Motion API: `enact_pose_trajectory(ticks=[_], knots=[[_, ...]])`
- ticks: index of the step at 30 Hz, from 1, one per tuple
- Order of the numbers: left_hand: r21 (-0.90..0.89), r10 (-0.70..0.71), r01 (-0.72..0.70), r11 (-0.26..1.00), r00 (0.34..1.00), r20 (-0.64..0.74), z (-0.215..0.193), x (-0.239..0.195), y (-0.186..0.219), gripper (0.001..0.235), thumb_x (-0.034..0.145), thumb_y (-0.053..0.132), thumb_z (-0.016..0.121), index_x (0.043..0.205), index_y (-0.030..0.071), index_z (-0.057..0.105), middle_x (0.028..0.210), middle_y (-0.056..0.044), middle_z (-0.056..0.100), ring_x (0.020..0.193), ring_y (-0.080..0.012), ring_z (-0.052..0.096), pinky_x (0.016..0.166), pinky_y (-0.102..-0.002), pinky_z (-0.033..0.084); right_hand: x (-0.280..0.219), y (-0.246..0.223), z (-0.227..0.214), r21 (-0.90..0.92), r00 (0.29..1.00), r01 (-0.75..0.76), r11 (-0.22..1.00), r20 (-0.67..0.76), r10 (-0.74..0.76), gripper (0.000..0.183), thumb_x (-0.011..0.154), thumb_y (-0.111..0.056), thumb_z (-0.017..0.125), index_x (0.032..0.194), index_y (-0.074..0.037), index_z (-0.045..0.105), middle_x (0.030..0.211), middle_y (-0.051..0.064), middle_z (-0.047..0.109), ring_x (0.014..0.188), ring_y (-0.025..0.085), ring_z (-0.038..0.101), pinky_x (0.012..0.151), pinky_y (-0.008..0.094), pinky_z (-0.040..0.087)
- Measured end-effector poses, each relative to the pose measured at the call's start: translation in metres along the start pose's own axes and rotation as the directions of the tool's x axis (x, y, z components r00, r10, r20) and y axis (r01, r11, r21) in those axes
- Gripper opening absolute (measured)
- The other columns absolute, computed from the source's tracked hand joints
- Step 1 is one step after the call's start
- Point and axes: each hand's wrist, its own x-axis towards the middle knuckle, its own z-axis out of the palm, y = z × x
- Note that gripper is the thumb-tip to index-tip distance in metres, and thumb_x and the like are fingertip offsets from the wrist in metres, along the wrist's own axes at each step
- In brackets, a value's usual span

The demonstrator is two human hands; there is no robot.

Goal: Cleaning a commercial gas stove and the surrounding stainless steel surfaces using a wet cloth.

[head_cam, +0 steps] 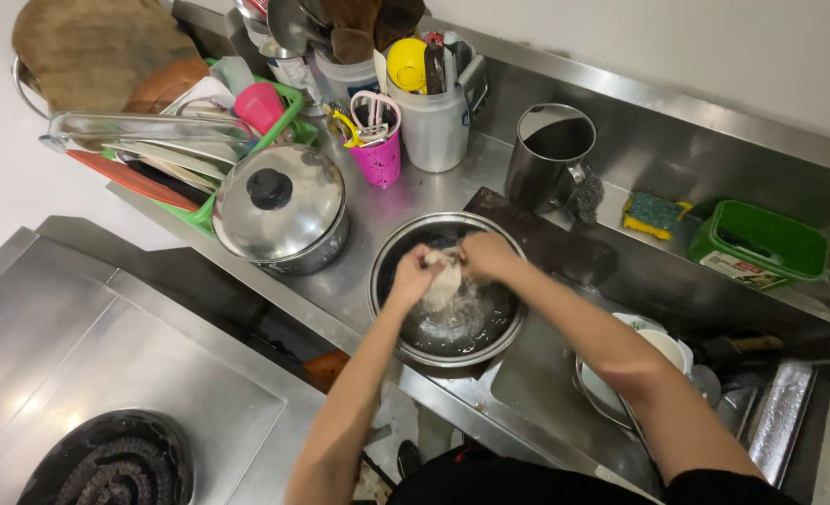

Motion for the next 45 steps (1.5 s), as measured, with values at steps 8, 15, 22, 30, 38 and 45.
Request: enact_pose_trajectory(ticks=[8, 15, 22, 30, 38, 45], knots=[[-0.067, 0.217, -0.208, 0.976, 0.961, 0.171, -0.061, -0.024, 0.2, 0.015, 0.1, 0.021, 0.065, 0.099, 0.006, 0.06, 0.075, 0.003, 0.06, 0.069, -0.0062, 0.054, 0.06, -0.027, 0.045, -0.013, 0.031, -0.066, 0.866, 0.892, 0.339, 0.368, -0.171, -0.418, 0.05, 0.088, -0.017, 0.074, 0.132, 0.0, 0.057, 0.12, 0.001, 0.065, 0.109, 0.011, 0.057, 0.095, 0.032, 0.046], [-0.296, 0.322, -0.313, 0.903, 0.947, -0.019, -0.06, -0.025, 0.198, 0.016, 0.103, 0.019, 0.065, 0.106, 0.004, 0.058, 0.084, -0.001, 0.061, 0.077, -0.0076, 0.054, 0.067, -0.028, 0.045, -0.01, 0.045, -0.028, 0.948, 0.955, 0.112, 0.299, -0.02, -0.296, 0.03, 0.096, -0.029, 0.071, 0.105, -0.001, 0.076, 0.093, -0.003, 0.073, 0.087, 0.004, 0.061, 0.082, 0.026, 0.052], [0.587, 0.157, -0.112, 0.802, 0.987, -0.027, -0.028, -0.041, 0.098, 0.035, 0.099, 0.019, 0.068, 0.128, 0.009, 0.052, 0.114, -0.016, 0.065, 0.106, -0.0358, 0.065, 0.087, -0.047, 0.049, 0.022, 0.07, 0.076, 0.411, 0.957, 0.126, 0.903, -0.289, -0.002, 0.028, 0.099, -0.029, 0.06, 0.102, -0.003, 0.07, 0.09, 0.021, 0.072, 0.08, 0.036, 0.069, 0.07, 0.048, 0.054], [0.905, -0.229, -0.183, 0.384, 0.931, 0.285, 0.024, -0.041, 0.013, 0.103, 0.09, 0.065, 0.058, 0.163, 0.012, 0.009, 0.171, -0.012, 0.005, 0.157, -0.0388, -0.002, 0.121, -0.068, 0.003, 0.024, 0.015, 0.128, 0.028, 0.966, 0.185, 0.982, -0.191, -0.176, 0.041, 0.094, -0.041, 0.057, 0.074, -0.006, 0.068, 0.077, 0.021, 0.071, 0.071, 0.04, 0.07, 0.065, 0.052, 0.056], [0.888, -0.395, -0.105, 0.448, 0.868, 0.303, 0.009, -0.045, 0.06, 0.132, 0.075, 0.077, 0.07, 0.164, 0.013, -0.003, 0.171, -0.015, -0.005, 0.157, -0.0393, -0.009, 0.126, -0.056, -0.005, 0.041, 0.035, 0.154, 0.018, 0.967, 0.179, 0.984, -0.187, -0.173, 0.032, 0.092, -0.027, 0.056, 0.077, -0.005, 0.073, 0.08, 0.02, 0.072, 0.074, 0.039, 0.071, 0.068, 0.052, 0.056], [0.444, 0.078, -0.272, 0.854, 0.91, 0.408, -0.019, -0.02, 0.043, 0.088, 0.076, 0.037, 0.084, 0.149, 0.007, 0.045, 0.151, -0.019, 0.049, 0.14, -0.0334, 0.048, 0.117, -0.039, 0.036, 0.021, 0.048, 0.081, 0.777, 0.988, -0.061, 0.627, 0.135, -0.072, 0.024, 0.094, -0.023, 0.064, 0.109, -0.007, 0.074, 0.096, 0.006, 0.076, 0.089, 0.017, 0.068, 0.083, 0.037, 0.055]])
